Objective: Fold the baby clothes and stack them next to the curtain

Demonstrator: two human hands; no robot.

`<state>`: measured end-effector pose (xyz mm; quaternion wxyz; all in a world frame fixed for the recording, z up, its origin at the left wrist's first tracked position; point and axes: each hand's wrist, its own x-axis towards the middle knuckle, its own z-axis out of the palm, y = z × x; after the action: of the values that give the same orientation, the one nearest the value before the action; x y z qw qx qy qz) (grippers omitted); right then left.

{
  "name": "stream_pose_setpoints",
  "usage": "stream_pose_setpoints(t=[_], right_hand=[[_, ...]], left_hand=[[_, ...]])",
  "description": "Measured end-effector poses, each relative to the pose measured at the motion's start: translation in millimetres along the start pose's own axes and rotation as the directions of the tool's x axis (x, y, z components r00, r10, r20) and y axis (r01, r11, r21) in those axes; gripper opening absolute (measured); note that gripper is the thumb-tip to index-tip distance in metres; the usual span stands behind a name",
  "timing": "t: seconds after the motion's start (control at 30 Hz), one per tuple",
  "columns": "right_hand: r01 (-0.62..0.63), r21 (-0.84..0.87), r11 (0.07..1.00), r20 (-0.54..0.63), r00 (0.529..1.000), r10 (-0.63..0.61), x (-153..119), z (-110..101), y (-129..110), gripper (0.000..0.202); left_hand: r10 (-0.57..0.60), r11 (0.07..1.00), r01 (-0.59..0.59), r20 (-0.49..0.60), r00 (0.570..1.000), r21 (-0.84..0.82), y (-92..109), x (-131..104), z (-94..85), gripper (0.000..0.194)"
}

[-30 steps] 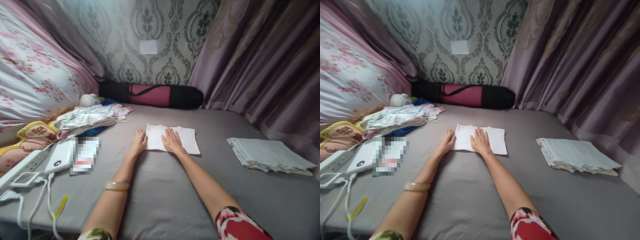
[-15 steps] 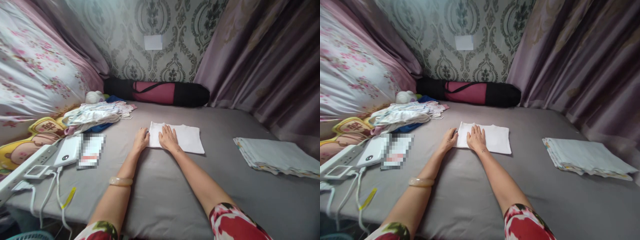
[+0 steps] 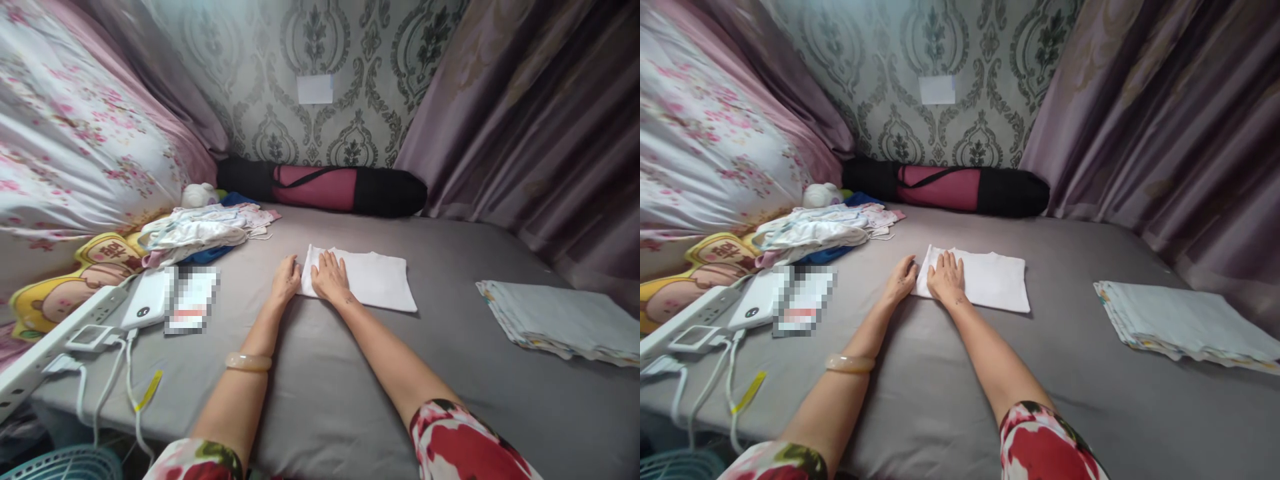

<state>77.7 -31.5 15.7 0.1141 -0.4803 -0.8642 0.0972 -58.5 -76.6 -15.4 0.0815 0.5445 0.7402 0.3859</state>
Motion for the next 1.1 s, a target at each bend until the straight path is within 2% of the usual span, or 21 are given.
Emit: stream_pose_setpoints(t=[0.1, 0.3, 0.5, 0.63, 0.8, 1.0, 1.1], right_hand=[[0.000, -0.014, 1.000, -0.030, 1.000, -0.001, -2, 6, 0, 0.059], [-0.022, -0.024, 0.999, 0.037, 0.999, 0.023, 2, 0, -2, 0.059], [0.052, 0.003, 0.999, 0.001, 0.999, -0.052, 14, -3, -27, 0.060], [0.079, -0.009, 0.997, 0.069, 0.995, -0.078, 20, 6, -38, 0.064], [0.077, -0.017, 0.997, 0.103, 0.992, -0.075, 22, 12, -38, 0.066], [0.074, 0.077, 0.994, 0.170, 0.982, -0.086, 21, -3, -35, 0.064], [0.114, 0.104, 0.988, 0.137, 0.982, -0.128, 13, -9, -38, 0.063]], left_hand=[[-0.061, 0.998, 0.060, -0.019, 0.998, -0.032, 4, -1, -3.6, 0.038], [-0.133, 0.987, 0.130, -0.034, 0.990, -0.095, 12, -2, -9.8, 0.037], [-0.169, 0.977, 0.155, -0.084, 0.982, -0.143, 13, 0, -11.0, 0.036], [-0.211, 0.964, 0.191, -0.095, 0.973, -0.186, 12, 1, -11.7, 0.037], [-0.239, 0.952, 0.209, -0.117, 0.964, -0.225, 11, 1, -11.4, 0.036], [-0.246, 0.944, 0.204, -0.142, 0.959, -0.260, 12, 1, -12.4, 0.033], [-0.253, 0.943, 0.205, -0.168, 0.953, -0.262, 11, 1, -13.9, 0.032]])
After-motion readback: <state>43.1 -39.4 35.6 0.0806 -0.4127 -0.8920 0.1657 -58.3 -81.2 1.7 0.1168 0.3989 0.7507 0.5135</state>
